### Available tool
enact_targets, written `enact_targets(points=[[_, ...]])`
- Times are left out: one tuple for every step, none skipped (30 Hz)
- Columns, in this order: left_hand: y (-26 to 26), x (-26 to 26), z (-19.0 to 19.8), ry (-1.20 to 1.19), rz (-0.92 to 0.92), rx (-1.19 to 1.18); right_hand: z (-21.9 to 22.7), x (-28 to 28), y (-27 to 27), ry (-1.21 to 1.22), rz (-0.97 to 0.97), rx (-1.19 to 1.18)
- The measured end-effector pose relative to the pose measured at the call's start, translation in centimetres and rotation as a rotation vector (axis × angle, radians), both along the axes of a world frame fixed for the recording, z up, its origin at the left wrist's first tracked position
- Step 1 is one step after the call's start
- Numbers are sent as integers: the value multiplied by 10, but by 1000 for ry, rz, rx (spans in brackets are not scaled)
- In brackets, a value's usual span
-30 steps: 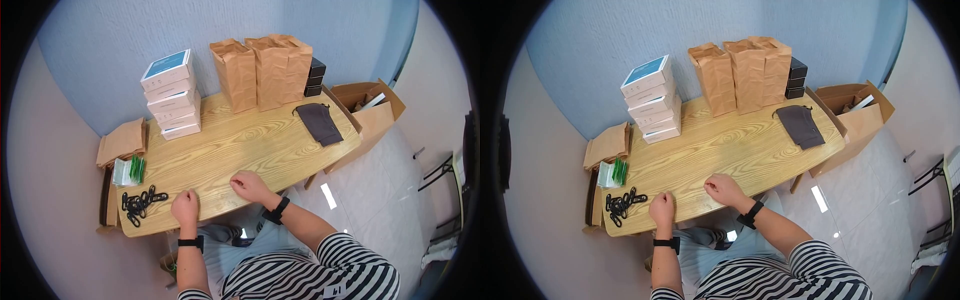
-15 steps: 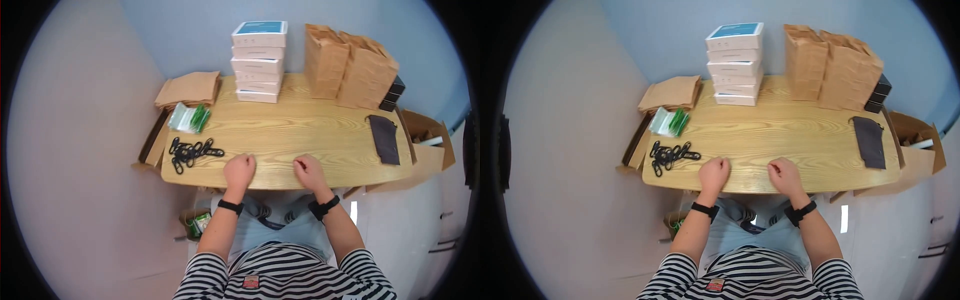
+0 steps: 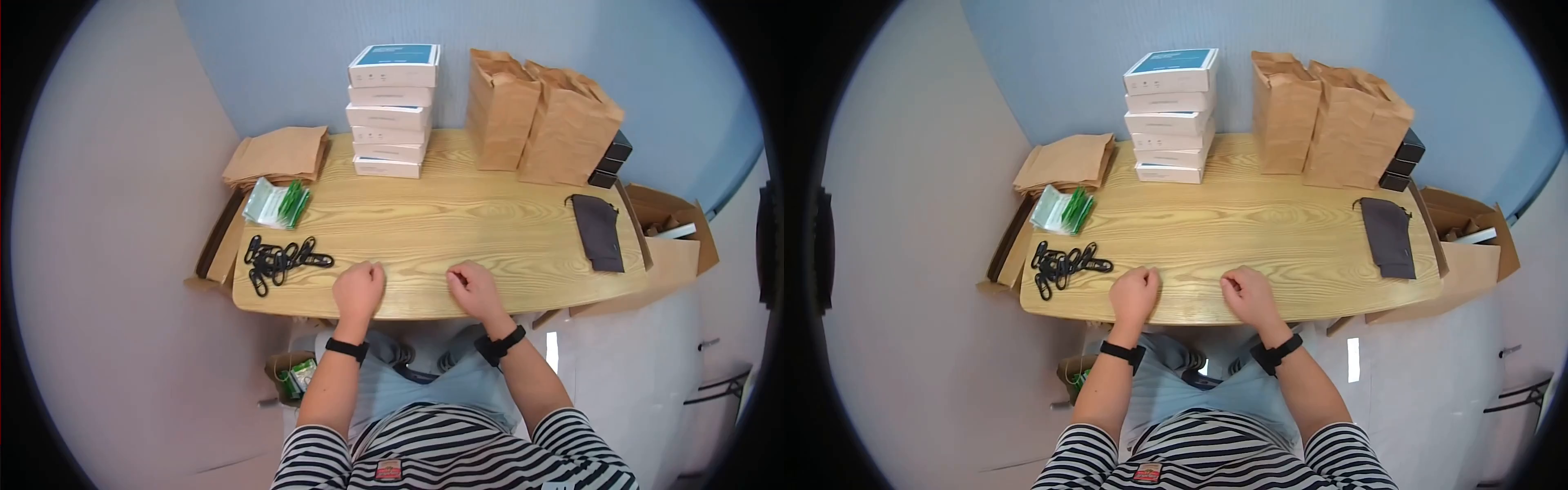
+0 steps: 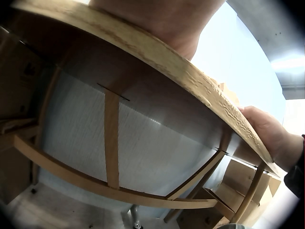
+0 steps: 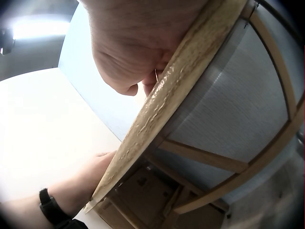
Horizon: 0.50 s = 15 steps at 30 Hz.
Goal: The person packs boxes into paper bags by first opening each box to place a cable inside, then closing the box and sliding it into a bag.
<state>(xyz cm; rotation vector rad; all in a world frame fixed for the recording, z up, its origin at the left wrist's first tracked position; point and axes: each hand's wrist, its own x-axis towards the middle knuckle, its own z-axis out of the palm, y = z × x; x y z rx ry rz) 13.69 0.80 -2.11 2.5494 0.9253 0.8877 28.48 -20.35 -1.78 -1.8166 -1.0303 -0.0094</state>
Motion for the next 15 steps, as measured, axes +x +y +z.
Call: enact_targets(points=[[0,0,0,-4,-12,-3,1,0,0,-4,-12,-3],[-1,0,2,9,-3,-9,1,1,0,-15,0,8],[-1,0,4,23,6,-14,1,1,0,-25,12,20],[-2,0,5,7,7,-25,1,1,-1,-28,2,19],[-3,0,5,4,-1,-25,1,0,-1,-20,5,15],[-2,-1,5,18,5,-42,2,0,-1,-11,9,12],[-2,-1,5,32,13,-59,2,1,-2,-14,2,12],[-2,-1,5,31,8,-58,1,1,-2,-12,13,-1],[-2,-1,5,25,5,-51,1,2,-2,-9,24,-15],[-2,-1,5,20,3,-44,1,1,-2,-9,21,-15],[-2,-1,5,20,2,-44,1,1,-2,-8,25,-11],[-2,-1,4,22,2,-37,1,1,-2,-7,30,-7],[-2,-1,4,23,4,-30,2,1,-2,-6,30,-6],[-2,-1,4,24,4,-29,2,1,-2,1,30,-6],[-2,-1,4,20,3,-26,2,0,-2,9,30,-6]])
